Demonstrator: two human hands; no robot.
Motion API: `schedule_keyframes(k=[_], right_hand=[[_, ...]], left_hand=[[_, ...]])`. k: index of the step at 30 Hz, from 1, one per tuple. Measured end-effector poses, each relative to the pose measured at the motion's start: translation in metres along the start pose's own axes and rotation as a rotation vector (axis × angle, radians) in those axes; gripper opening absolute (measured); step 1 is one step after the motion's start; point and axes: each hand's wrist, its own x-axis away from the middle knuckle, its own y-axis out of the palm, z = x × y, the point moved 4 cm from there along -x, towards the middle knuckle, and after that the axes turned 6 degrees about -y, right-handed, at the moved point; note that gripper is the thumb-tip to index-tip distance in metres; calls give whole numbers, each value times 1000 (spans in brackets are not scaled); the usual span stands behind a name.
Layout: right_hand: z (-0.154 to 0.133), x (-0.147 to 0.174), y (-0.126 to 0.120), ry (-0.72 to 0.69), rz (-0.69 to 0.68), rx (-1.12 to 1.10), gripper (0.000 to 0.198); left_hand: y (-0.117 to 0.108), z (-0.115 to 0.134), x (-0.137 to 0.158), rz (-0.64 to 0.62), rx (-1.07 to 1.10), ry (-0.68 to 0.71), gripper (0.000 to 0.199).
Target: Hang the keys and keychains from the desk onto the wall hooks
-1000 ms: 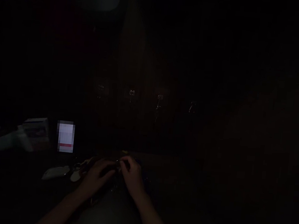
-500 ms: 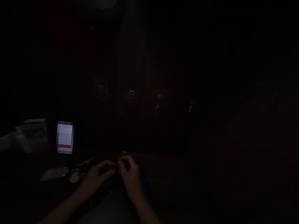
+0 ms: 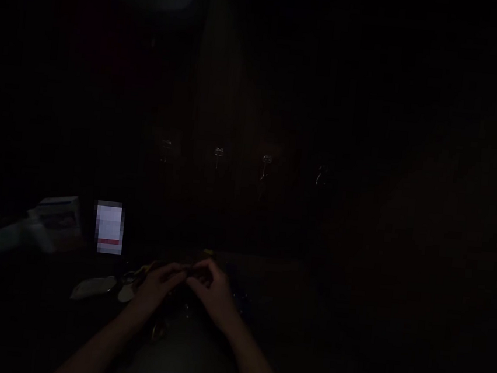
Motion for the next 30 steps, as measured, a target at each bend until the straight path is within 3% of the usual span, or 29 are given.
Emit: schedule_keyframes(k=[4,15,23,30], right_hand=[[5,-1,-2,-10,2,12,14],[1,-2,-15,-96,181,43,11],[5,-2,-13,-134,123,123,15],[-2,-1,-13,-323,160,175,22]], left_hand=[[0,-1,-1,-31,-33,8,31],[4,5,6,-89,-141,-12,29],[10,1,10,-213,8,-47,38],[11,-6,6,-225,141,-67,40]])
